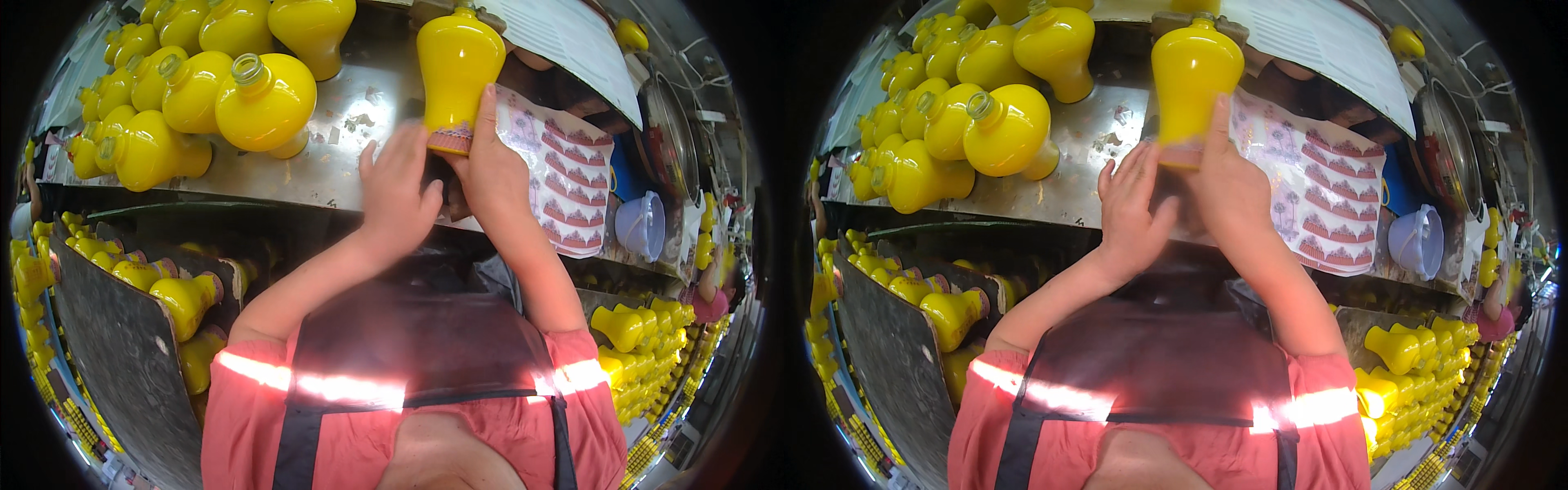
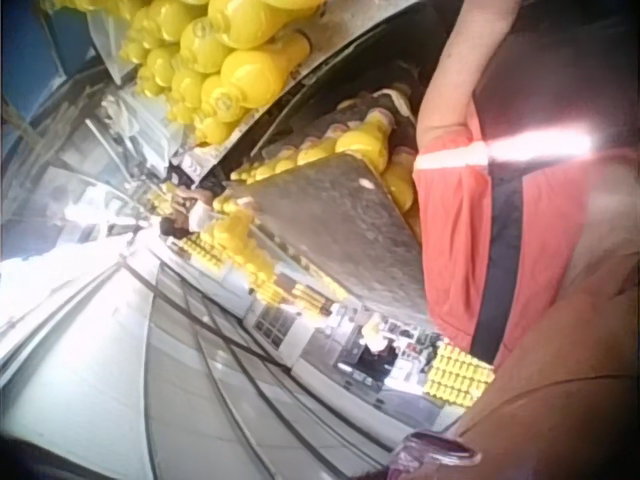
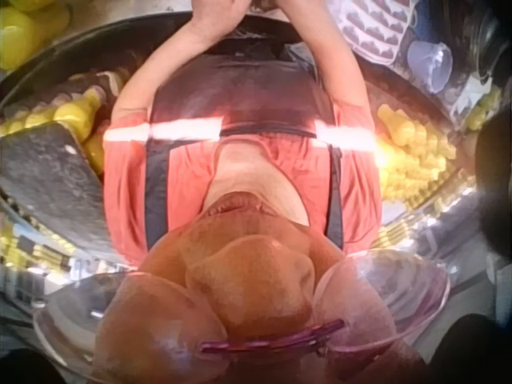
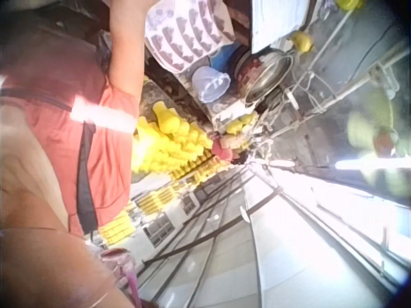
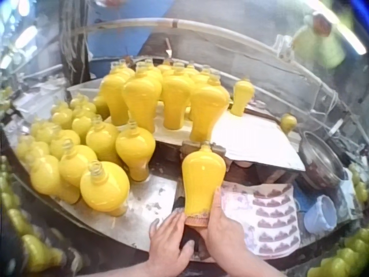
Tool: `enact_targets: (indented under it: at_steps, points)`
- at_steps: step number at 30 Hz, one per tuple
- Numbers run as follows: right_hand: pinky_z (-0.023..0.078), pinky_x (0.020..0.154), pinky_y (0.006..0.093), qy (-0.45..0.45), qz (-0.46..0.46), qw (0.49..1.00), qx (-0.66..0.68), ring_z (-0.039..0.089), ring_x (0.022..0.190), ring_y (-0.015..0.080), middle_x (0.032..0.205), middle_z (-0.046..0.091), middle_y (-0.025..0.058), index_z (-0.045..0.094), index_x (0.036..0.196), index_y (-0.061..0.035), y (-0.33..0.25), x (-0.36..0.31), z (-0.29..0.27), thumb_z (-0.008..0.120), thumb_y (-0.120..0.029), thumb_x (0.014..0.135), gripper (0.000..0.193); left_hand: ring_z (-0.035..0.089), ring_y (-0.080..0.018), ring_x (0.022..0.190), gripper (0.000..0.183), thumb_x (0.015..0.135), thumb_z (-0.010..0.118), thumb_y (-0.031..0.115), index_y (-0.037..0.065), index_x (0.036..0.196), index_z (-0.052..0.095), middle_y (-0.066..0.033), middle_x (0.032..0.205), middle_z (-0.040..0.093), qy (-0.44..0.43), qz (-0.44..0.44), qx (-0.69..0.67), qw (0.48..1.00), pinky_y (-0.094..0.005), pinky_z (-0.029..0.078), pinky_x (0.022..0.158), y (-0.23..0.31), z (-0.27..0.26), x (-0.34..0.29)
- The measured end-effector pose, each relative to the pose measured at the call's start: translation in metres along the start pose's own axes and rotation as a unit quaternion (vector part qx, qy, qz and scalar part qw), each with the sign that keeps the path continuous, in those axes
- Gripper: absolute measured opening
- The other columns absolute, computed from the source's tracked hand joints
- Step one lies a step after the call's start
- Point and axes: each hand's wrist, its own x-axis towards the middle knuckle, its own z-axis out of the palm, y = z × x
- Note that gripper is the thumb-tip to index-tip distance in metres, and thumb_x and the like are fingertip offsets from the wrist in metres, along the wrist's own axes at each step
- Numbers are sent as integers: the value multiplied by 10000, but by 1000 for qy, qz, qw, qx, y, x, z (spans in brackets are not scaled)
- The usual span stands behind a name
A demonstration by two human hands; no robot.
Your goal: The person applies decorative stickers to yellow plastic bottles. They peel stickers from a sheet, wrap them around the bottle body, and smooth them by hand. Finished bottles are placed on a nearby tray.
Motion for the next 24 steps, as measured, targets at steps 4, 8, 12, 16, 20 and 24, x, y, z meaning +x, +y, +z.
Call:
enact_targets:
  at_steps: [4, 8, 12, 16, 20, 24]
  points:
    - [540, 602, 480, -59, 74, 995, 8, 710, 731, 436, 848, 717, 254, 129, 1612, 29, 1, 1, -7, 764, -356, 905, 1026, 489, -393, 1372, 717, 826, 691, 139, -58, 1471, 449, -248, 1420, 559, 17, -9, -37, 999, -540, 273, 1154, 3, 0, 3]
    - [540, 633, 492, -57, 71, 995, 41, 711, 781, 461, 883, 716, 271, 150, 1605, 30, 3, 3, -9, 749, -343, 927, 979, 557, -414, 1252, 648, 812, 691, 138, -61, 1400, 506, -241, 1321, 605, 26, -40, -114, 992, -494, 387, 1066, 4, -3, 11]
    - [551, 707, 485, -53, 62, 992, 91, 707, 886, 479, 980, 713, 295, 158, 1602, 35, 8, 3, -10, 735, -292, 945, 934, 618, -414, 1126, 551, 799, 682, 123, -30, 1319, 590, -221, 1185, 670, 41, -80, -225, 970, -472, 481, 970, 7, -4, 21]
    - [553, 767, 470, -50, 60, 987, 140, 699, 959, 483, 1048, 703, 308, 170, 1602, 33, 7, 3, -11, 725, -264, 954, 903, 632, -406, 1062, 466, 788, 690, 133, 19, 1239, 653, -205, 1127, 685, 40, -108, -194, 974, -492, 495, 943, 6, -3, 29]
    - [553, 776, 471, -41, 54, 984, 167, 701, 965, 479, 1056, 702, 308, 181, 1602, 26, 4, 4, -15, 720, -274, 960, 891, 611, -395, 1063, 410, 776, 714, 169, 58, 1171, 695, -172, 1096, 678, 17, -107, -127, 986, -498, 468, 960, 2, -1, 35]
    - [553, 761, 478, -75, 73, 987, 125, 706, 931, 474, 1015, 713, 292, 191, 1606, 13, 5, 5, -21, 728, -284, 947, 901, 537, -369, 1166, 411, 773, 729, 212, 88, 1165, 706, -124, 1176, 642, -5, -104, -27, 994, -518, 391, 1029, 2, -2, 37]
